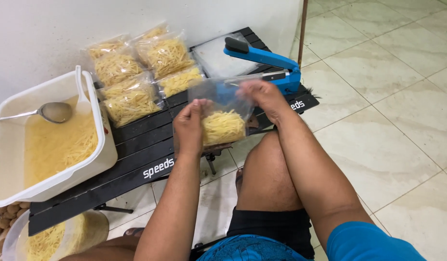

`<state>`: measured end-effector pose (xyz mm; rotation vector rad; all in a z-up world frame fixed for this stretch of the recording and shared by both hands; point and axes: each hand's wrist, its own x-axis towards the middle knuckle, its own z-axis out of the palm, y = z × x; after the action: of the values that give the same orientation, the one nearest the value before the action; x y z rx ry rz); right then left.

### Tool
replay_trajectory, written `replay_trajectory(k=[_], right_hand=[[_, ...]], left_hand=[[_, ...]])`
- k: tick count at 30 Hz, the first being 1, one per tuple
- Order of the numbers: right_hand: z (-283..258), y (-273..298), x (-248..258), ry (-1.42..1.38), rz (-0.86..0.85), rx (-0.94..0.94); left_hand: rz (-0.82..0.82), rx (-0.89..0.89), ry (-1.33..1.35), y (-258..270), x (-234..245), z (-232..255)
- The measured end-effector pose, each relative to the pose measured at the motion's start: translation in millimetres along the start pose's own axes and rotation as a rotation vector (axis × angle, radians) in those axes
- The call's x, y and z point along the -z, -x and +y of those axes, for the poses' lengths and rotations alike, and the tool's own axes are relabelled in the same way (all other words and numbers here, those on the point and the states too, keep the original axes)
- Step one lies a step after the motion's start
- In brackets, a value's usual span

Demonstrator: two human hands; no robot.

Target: Filling plastic bags with shredded food items and sealing them using a manual heat sealer.

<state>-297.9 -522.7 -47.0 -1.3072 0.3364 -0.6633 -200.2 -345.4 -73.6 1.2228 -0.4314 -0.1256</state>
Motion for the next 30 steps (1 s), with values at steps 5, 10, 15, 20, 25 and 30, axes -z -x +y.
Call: replay_trajectory(k=[5, 10, 15, 20, 25, 30], right_hand=[[8.4, -4.9, 16.0, 0.211, -0.154, -0.059], [20.4, -18.8, 20.4, 0.081, -0.099, -0.078], [25.7, -26.1, 18.4, -0.054, -0.042, -0.076], [26.9, -26.1, 25.5, 0.049, -0.135, 0.061], [22.1, -20.6, 8.0, 0.000, -0.063, 0.129], [11.8, -19.2, 0.2, -0.060, -0.003, 0.171]], left_hand=[[0.022, 0.009, 0.043, 3.0, 17.0, -5.5], [0.080, 0.047, 0.126, 0.7, 16.0, -16.6], [0.011, 0.150, 0.113, -12.1, 16.7, -24.6], [-0.196, 0.077, 0.048, -28.9, 20.9, -4.4], [-0.273, 0.044, -0.057, -46.1, 15.6, 43.9], [-0.435, 0.000, -0.362, -64.2, 12.5, 98.4]])
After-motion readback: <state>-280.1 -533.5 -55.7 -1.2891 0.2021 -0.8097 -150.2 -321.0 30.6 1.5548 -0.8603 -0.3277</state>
